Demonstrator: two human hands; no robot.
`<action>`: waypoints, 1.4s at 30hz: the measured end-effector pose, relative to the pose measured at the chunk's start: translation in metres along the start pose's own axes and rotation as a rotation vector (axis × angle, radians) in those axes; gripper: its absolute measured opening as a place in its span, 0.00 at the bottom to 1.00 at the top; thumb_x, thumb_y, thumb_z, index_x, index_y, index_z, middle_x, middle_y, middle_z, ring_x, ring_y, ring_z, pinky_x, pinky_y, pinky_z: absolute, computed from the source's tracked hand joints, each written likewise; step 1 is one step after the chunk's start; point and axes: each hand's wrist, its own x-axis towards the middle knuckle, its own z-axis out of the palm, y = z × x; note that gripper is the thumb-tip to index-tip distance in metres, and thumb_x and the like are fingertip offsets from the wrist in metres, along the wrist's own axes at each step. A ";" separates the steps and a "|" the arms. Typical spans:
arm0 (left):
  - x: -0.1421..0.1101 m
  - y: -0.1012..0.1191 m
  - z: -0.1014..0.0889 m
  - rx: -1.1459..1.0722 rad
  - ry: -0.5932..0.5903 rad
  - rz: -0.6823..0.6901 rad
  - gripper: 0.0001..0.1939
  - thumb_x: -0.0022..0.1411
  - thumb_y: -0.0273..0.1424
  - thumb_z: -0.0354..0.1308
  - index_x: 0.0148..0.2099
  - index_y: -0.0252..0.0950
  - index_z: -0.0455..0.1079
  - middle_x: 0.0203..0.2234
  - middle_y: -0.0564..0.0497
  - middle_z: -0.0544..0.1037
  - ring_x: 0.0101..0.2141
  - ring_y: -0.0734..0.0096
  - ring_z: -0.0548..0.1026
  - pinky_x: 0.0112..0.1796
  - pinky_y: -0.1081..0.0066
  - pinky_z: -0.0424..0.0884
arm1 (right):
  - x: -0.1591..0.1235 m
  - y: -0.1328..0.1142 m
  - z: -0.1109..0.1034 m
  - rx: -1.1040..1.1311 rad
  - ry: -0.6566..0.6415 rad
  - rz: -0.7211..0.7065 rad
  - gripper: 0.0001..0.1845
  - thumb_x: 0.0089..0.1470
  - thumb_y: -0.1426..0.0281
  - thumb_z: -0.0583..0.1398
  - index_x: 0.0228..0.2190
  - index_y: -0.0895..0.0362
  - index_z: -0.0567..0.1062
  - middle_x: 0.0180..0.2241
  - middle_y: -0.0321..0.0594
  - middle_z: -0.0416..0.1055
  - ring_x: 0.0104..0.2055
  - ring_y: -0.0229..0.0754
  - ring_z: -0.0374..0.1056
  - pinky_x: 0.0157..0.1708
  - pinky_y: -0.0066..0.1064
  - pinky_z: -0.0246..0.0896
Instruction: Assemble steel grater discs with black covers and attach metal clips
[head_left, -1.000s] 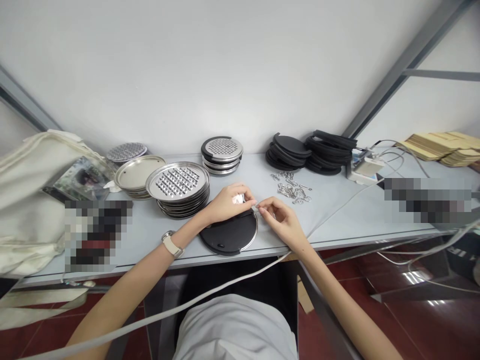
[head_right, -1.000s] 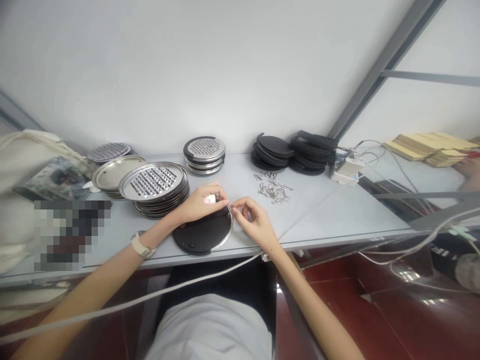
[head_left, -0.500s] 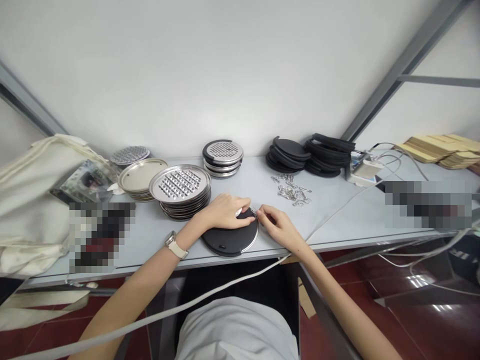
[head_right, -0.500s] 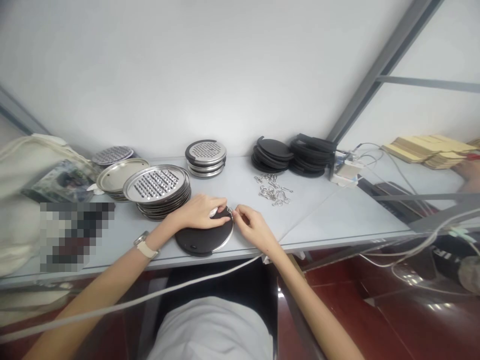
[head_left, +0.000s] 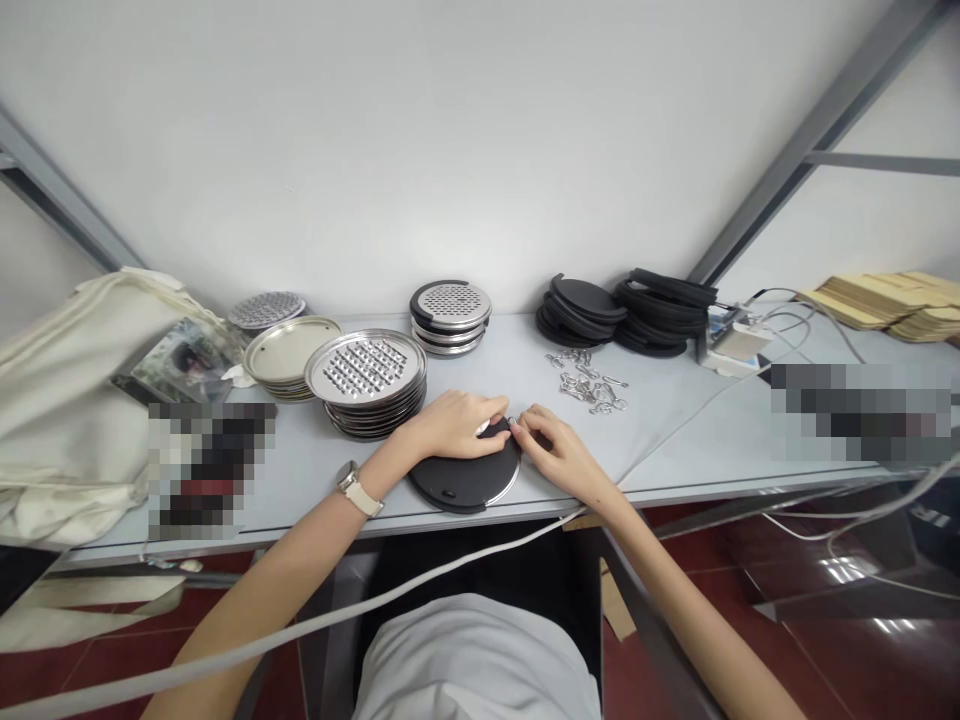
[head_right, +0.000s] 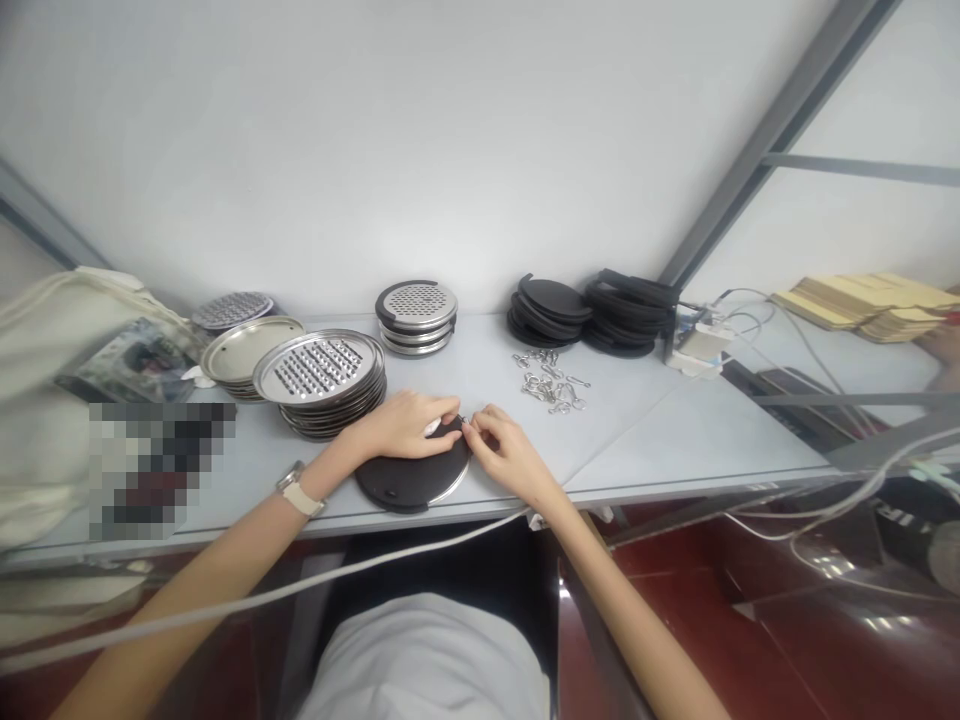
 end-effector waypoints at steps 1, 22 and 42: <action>0.000 0.000 0.000 -0.001 0.001 -0.010 0.11 0.63 0.40 0.50 0.40 0.38 0.65 0.28 0.51 0.76 0.28 0.66 0.74 0.28 0.70 0.60 | 0.000 0.000 0.000 0.009 0.006 -0.005 0.18 0.62 0.63 0.52 0.21 0.55 0.61 0.25 0.36 0.60 0.29 0.39 0.59 0.31 0.32 0.55; -0.002 0.002 0.000 0.090 -0.017 -0.029 0.20 0.64 0.42 0.48 0.53 0.37 0.60 0.27 0.49 0.77 0.29 0.58 0.76 0.30 0.68 0.64 | -0.003 0.000 0.000 0.176 0.092 0.076 0.08 0.60 0.63 0.54 0.31 0.55 0.64 0.27 0.34 0.61 0.30 0.38 0.60 0.32 0.30 0.57; -0.001 0.003 -0.003 0.115 -0.047 -0.012 0.14 0.64 0.42 0.46 0.46 0.38 0.61 0.27 0.50 0.76 0.28 0.61 0.76 0.27 0.70 0.61 | 0.002 -0.004 0.003 0.112 0.017 0.068 0.10 0.63 0.63 0.50 0.32 0.54 0.63 0.21 0.30 0.60 0.24 0.36 0.56 0.28 0.28 0.52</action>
